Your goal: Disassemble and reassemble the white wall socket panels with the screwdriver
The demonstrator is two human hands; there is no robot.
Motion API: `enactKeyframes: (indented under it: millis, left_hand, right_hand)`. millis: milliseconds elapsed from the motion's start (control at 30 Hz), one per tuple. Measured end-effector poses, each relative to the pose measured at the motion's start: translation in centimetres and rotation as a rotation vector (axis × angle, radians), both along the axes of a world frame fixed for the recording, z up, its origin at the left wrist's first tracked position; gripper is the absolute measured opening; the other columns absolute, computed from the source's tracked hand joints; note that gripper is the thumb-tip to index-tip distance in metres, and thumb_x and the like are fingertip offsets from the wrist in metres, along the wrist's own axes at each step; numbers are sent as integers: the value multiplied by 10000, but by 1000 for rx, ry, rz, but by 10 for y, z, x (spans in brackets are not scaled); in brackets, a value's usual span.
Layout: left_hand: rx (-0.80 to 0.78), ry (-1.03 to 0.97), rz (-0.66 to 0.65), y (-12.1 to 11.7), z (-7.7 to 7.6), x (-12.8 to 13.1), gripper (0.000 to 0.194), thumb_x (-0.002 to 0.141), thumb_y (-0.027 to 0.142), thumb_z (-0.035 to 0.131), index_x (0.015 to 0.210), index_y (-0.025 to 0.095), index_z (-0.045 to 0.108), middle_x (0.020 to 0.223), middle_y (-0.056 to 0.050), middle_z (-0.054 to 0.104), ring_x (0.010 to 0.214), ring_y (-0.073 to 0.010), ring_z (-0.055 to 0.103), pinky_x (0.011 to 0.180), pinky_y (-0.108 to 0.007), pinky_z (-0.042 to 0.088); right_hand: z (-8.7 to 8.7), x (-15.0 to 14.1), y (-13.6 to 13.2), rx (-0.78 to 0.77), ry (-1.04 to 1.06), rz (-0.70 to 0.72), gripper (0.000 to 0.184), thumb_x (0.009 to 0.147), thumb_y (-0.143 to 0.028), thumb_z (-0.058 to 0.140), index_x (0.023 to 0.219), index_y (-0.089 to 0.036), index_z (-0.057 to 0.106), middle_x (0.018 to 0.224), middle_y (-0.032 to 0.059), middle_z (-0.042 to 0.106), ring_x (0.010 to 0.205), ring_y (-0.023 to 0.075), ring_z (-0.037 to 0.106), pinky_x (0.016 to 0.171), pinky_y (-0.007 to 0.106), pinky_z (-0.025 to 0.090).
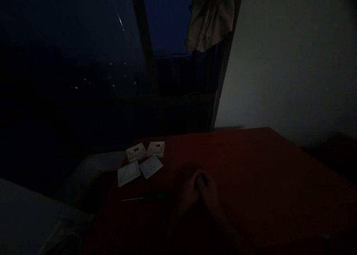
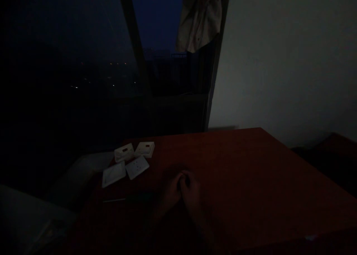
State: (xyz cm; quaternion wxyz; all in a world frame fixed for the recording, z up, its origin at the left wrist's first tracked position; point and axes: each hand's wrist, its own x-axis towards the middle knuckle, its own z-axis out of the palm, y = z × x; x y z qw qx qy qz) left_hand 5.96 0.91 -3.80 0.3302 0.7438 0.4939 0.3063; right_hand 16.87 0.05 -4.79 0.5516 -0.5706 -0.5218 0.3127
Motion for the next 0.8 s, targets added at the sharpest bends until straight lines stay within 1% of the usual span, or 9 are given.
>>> enactKeyframes:
  millis: [100, 267, 400, 533, 633, 800]
  left_hand:
    - [-5, -6, -2, 0, -1, 0, 420, 833, 111, 475, 1232, 216, 556, 1167, -67, 658, 1030, -208, 627, 903, -317, 488]
    - [-5, -4, 9, -1, 2, 0, 420, 813, 101, 487, 1208, 214, 572, 1148, -66, 665, 1014, -211, 629, 897, -320, 485]
    - [-4, -9, 11, -2, 4, 0, 402, 818, 105, 483, 1193, 215, 576, 1138, -61, 664, 1010, -204, 626, 899, -318, 484]
    - [-2, -12, 14, -2, 5, 1, 418, 812, 95, 479, 1209, 191, 567, 1184, -81, 645, 1056, -214, 608, 940, -338, 468]
    - [7, -15, 9, -3, 7, 2, 423, 810, 81, 471, 1208, 186, 569, 1199, -82, 639, 1080, -206, 598, 968, -333, 453]
    - [0, -4, 12, -3, 8, 2, 408, 818, 93, 469, 1202, 185, 571, 1170, -87, 655, 1033, -214, 624, 926, -345, 484]
  right_hand:
    - [1, 0, -1, 9, 4, 4, 277, 804, -321, 507, 951, -181, 695, 974, 97, 722, 901, 230, 667, 829, 347, 513]
    - [5, -1, -2, 7, 3, -5, 260, 799, -311, 517, 932, -188, 704, 962, 94, 726, 898, 233, 668, 832, 353, 511]
    - [4, -1, -1, 9, 4, -8, 265, 800, -310, 510, 941, -191, 701, 971, 94, 723, 903, 233, 666, 836, 357, 511]
    - [1, 0, 0, 7, 2, -4, 272, 802, -313, 508, 946, -179, 696, 984, 103, 720, 918, 235, 664, 852, 360, 506]
    - [2, 0, 0, 5, 2, 7, 273, 804, -325, 509, 940, -177, 693, 979, 105, 723, 915, 235, 667, 847, 354, 510]
    - [2, 0, -1, 1, 8, 1, 281, 810, -337, 507, 950, -174, 688, 986, 107, 722, 915, 236, 670, 842, 358, 515]
